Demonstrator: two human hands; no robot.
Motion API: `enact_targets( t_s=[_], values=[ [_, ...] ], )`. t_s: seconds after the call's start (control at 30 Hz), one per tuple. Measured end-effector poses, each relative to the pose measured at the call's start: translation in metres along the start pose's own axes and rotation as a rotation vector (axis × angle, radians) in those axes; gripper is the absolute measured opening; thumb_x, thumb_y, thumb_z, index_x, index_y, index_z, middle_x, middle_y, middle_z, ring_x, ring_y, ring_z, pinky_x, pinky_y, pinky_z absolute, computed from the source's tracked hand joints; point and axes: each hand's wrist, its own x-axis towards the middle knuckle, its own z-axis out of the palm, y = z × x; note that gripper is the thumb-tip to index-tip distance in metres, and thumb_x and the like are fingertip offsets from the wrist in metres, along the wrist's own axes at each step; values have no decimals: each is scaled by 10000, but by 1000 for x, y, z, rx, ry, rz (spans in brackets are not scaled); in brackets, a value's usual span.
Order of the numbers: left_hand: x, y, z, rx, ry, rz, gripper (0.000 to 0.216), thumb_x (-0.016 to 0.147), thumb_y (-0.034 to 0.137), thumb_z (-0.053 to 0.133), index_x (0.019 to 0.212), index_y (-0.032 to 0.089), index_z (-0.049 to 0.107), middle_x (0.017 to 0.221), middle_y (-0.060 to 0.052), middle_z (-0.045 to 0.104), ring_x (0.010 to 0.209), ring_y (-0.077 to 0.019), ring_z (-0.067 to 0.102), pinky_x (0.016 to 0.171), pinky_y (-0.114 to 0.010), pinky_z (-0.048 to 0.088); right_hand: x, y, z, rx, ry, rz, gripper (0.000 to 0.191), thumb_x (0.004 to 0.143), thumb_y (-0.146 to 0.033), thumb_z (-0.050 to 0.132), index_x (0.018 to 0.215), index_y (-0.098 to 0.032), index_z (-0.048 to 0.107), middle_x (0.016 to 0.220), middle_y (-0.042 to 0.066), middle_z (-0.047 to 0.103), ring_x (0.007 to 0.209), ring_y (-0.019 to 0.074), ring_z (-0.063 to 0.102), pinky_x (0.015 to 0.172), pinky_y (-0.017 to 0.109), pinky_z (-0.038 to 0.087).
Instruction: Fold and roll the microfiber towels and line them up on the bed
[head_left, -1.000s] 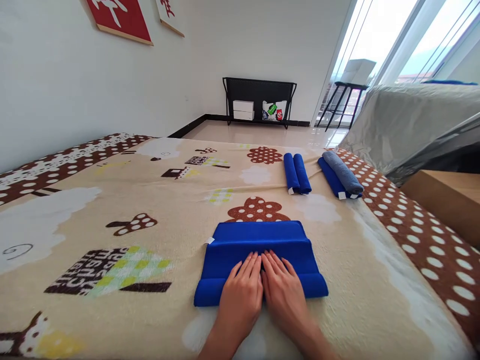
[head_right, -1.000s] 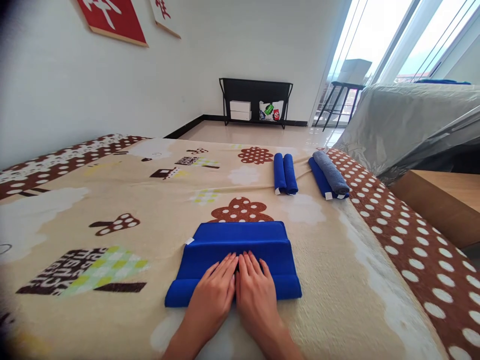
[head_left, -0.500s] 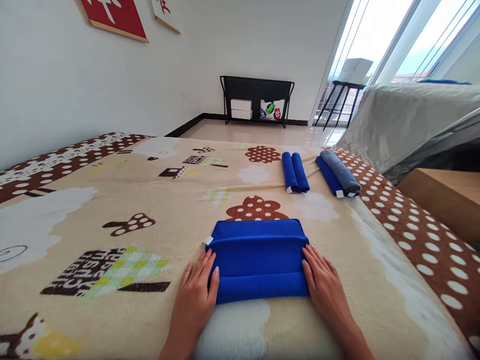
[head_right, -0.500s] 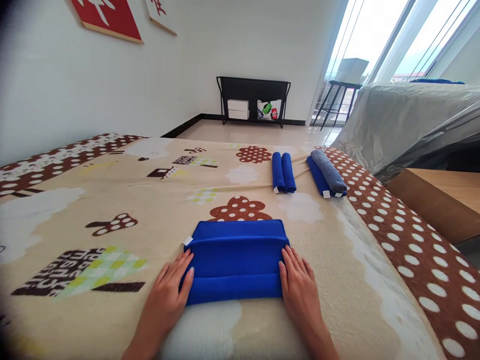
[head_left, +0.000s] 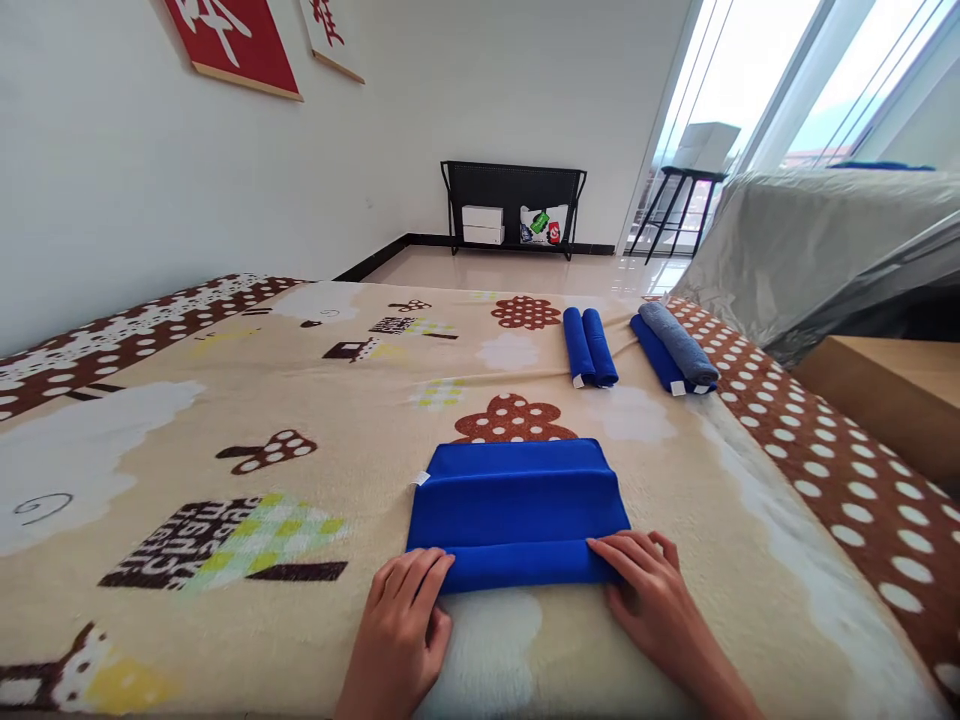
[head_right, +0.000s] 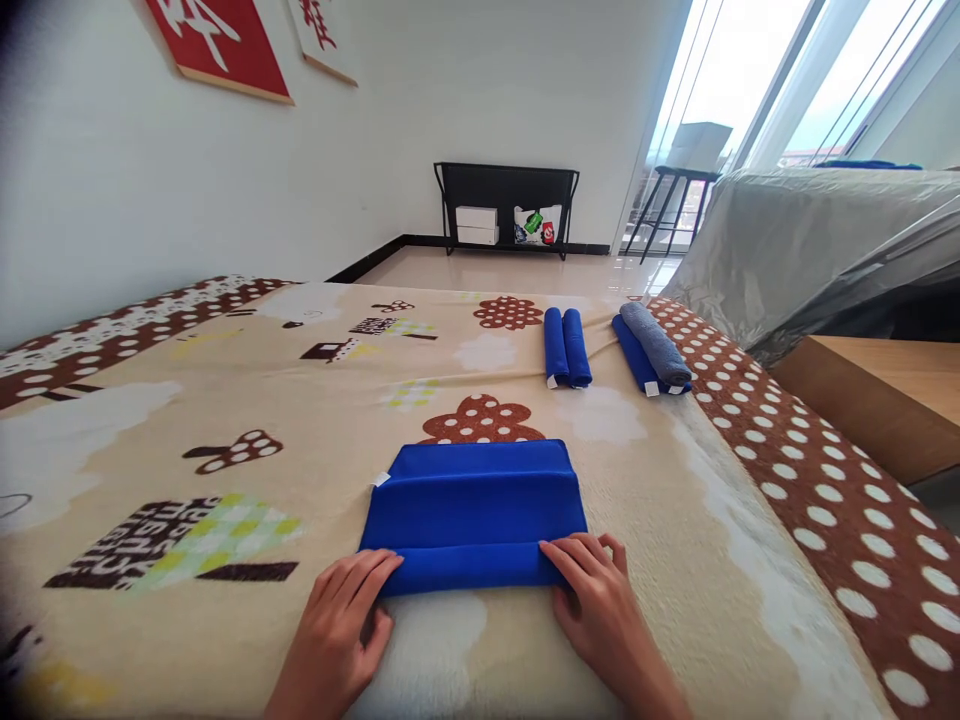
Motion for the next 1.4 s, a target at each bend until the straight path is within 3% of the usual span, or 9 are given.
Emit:
enact_targets(
  t_s=[0.17,0.37,0.5,0.63,0.77,0.93,1.03,1.2,1.4],
  values=[
    [19,7,4,56,7,-63,382,757,-7,465,1036,193,634,1002,-67,691,963,-246,618,931,-421,421,15,-9,2,53,111,111,399,733,-59,499,1045,-243,666,1009,16,707,964,198,621,1011,439,295],
    [24,14,-18,51,-227,-145,292,767,-7,417,765,210,613,774,-38,621,808,-238,589,876,-457,413,15,-21,-16,131,-65,133,210,786,-76,466,742,-218,613,736,2,621,791,187,563,924,426,355],
    [36,44,-11,67,-208,-90,332,768,55,469,993,199,665,1022,-85,686,1017,-287,598,1001,-518,356,28,-52,-6,92,33,126,355,809,-56,441,1025,-211,676,1016,47,689,1000,228,579,1025,446,335],
    [50,68,11,-81,-174,30,419,832,118,474,1227,152,610,1211,-90,678,1116,-244,600,1019,-412,394,43,-75,12,178,-21,-33,437,924,-119,428,1327,-221,561,1318,11,619,1201,167,544,1081,340,344],
    [34,32,17,-18,-143,-26,386,952,259,462,1320,192,559,1327,-67,633,1205,-232,577,1032,-404,374,35,-42,19,23,31,70,396,1006,-327,428,1370,-209,530,1371,25,594,1259,198,532,1089,400,337],
    [5,-5,10,125,13,-221,339,973,263,437,1261,191,600,1276,-88,669,1183,-253,600,1110,-469,230,16,-4,18,-129,132,187,375,1006,-331,426,1293,-160,596,1288,62,651,1227,241,560,1109,469,294],
    [15,24,12,120,66,-228,337,955,177,428,1232,192,620,1262,-81,680,1200,-251,597,1139,-496,159,26,-28,23,-114,153,165,359,1001,-238,393,1265,-145,618,1284,65,654,1234,228,557,1122,444,286],
    [47,70,27,-60,-84,-41,406,949,182,409,1316,175,580,1337,-51,636,1238,-199,575,1066,-379,349,51,-74,30,27,19,49,379,1000,-229,382,1318,-245,587,1393,-18,577,1296,167,516,1117,363,312],
    [30,16,25,79,-119,-226,405,988,332,409,1312,167,589,1364,-86,611,1256,-264,563,1012,-449,388,34,-21,20,-100,22,257,424,1025,-361,334,1346,-219,571,1411,37,557,1325,209,497,1098,409,332]
  ],
)
